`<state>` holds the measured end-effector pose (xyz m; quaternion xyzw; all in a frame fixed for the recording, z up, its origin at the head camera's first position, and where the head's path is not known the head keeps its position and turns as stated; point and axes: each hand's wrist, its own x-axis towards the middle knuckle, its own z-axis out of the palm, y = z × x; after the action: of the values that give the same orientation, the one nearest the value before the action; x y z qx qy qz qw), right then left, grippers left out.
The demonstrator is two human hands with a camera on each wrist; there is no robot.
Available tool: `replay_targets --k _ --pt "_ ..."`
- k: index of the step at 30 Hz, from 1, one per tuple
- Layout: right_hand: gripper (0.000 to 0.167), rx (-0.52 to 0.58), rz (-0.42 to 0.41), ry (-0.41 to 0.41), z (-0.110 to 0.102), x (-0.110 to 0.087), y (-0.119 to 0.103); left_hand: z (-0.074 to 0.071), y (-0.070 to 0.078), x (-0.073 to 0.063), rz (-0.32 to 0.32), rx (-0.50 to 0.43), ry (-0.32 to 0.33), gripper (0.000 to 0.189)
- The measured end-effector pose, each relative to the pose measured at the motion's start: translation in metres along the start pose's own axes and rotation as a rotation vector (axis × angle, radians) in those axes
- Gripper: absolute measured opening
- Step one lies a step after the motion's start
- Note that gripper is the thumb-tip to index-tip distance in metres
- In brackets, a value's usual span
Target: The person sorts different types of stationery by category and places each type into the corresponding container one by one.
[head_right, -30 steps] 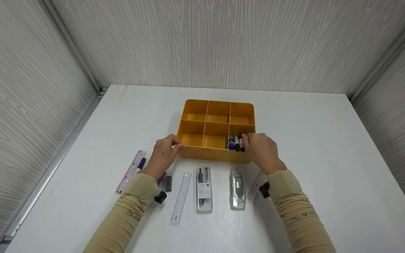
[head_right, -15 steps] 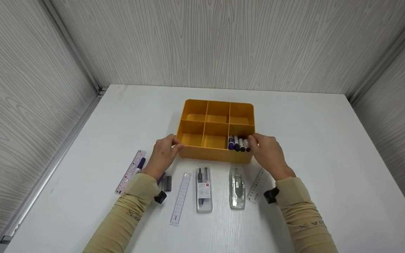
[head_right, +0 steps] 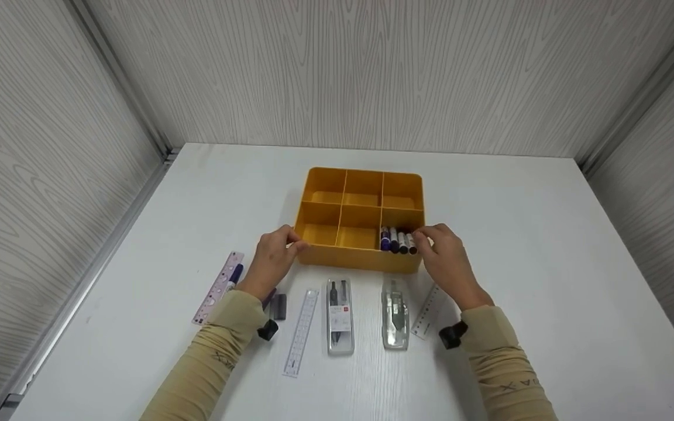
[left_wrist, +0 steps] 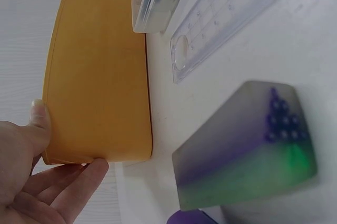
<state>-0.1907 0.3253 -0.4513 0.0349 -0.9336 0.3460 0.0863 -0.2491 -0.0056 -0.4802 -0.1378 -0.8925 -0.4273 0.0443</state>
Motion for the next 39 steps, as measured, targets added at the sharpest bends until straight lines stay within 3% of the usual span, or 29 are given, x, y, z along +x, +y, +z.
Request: replay_targets --k 4,10,19,25,30,39 --pt "0.044 0.050 0.035 0.030 -0.001 -0.009 0.009 0.000 0.000 0.001 0.003 0.005 0.002 0.020" --pt "0.052 0.100 0.106 -0.035 0.005 -0.018 0.017 -0.002 -0.002 0.003 -0.004 -0.002 0.007 0.019" --pt "0.040 0.124 0.051 0.027 0.016 -0.018 0.018 -0.003 -0.004 0.001 0.010 0.023 -0.014 0.024" --pt "0.035 0.124 0.061 0.014 0.017 -0.015 0.015 -0.011 -0.003 -0.002 0.009 0.049 -0.089 0.024" --pt "0.029 0.137 0.076 -0.023 0.017 -0.011 0.013 -0.027 -0.006 -0.004 0.037 0.081 -0.082 0.024" --pt "0.023 0.135 0.095 -0.038 0.017 -0.009 0.015 -0.073 -0.004 -0.015 0.011 0.164 0.002 0.024"
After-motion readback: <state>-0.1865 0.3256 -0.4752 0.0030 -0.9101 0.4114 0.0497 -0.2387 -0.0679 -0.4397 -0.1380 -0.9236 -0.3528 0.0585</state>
